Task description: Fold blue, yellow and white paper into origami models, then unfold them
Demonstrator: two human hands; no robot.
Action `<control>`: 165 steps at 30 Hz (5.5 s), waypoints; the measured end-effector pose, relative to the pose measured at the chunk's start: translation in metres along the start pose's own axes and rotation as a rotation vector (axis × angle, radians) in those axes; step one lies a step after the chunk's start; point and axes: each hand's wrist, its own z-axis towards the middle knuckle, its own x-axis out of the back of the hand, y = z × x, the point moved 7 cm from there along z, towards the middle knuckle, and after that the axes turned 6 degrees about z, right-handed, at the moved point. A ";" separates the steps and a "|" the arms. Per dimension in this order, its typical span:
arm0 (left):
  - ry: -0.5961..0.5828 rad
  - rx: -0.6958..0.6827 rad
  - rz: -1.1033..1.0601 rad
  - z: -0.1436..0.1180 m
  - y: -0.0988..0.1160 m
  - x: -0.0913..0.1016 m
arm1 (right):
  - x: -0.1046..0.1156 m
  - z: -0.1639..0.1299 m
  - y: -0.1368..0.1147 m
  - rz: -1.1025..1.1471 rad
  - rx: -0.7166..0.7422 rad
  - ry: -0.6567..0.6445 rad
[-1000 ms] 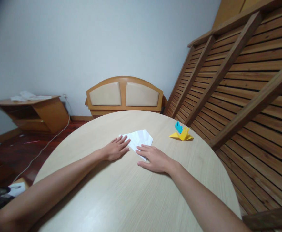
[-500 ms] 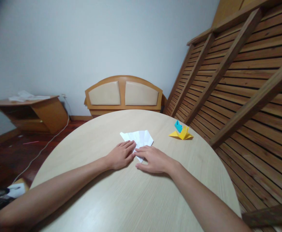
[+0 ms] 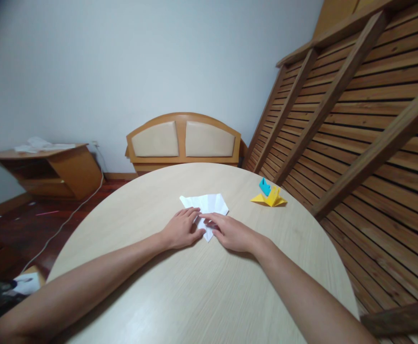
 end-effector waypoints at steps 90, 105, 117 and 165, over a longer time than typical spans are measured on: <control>-0.217 -0.198 -0.081 -0.012 0.014 -0.006 | -0.010 -0.004 0.036 -0.301 -0.237 0.010; -0.193 -0.208 -0.085 -0.012 0.016 0.001 | 0.010 -0.004 0.012 -0.379 -0.053 0.050; -0.145 -0.138 -0.075 -0.008 0.017 0.002 | 0.014 -0.001 -0.007 -0.440 0.110 -0.039; -0.072 -0.551 -0.350 -0.010 0.027 0.020 | 0.015 0.009 0.011 -0.320 0.071 0.102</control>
